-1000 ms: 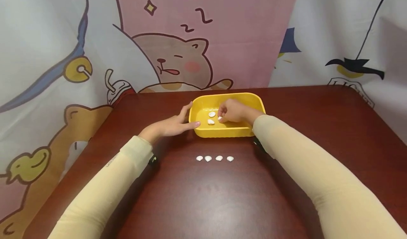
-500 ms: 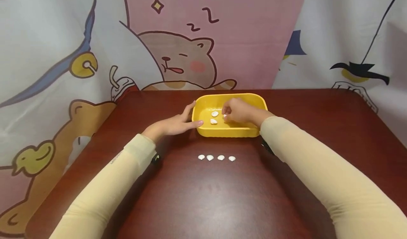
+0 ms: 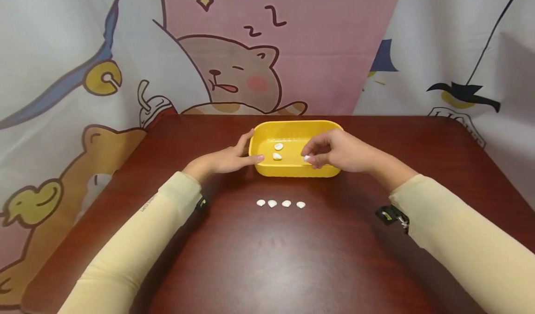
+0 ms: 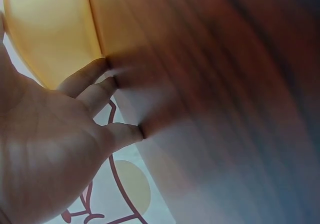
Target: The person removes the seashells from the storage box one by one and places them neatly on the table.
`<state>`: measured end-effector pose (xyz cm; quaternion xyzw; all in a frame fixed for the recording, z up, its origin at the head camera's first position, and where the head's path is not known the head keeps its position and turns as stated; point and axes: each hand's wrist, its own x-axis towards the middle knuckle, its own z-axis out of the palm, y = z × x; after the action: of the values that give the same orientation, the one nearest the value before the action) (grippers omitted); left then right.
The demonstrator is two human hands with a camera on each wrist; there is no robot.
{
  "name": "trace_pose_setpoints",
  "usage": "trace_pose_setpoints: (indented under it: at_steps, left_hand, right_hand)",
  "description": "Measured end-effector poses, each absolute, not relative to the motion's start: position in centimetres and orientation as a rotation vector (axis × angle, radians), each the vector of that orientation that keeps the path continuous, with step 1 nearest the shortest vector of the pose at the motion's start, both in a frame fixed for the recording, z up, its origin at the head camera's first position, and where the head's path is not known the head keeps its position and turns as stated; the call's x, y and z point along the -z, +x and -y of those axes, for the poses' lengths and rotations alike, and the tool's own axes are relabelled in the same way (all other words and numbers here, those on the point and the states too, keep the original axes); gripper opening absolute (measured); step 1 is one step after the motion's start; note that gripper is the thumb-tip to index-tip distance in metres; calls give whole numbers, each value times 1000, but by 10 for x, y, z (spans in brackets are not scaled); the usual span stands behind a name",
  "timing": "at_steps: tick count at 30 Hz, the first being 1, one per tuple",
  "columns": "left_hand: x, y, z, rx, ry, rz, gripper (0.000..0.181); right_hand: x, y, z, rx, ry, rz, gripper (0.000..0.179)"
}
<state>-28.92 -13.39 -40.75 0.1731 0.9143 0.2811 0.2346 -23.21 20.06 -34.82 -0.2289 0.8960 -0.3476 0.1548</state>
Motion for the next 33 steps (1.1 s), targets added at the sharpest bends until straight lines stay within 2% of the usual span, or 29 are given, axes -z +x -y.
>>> trace_pose_setpoints:
  at_steps: [9, 18, 33]
  left_hand:
    - [402, -290, 136, -772, 460, -2513, 116]
    - [404, -290, 137, -761, 460, -2509, 115]
    - [405, -289, 136, -776, 479, -2505, 114]
  right_hand:
    - [376, -196, -211, 1120, -596, -2271, 25]
    - [410, -193, -206, 1148, -445, -2272, 19]
    - [414, -188, -196, 1026, -381, -2389, 21]
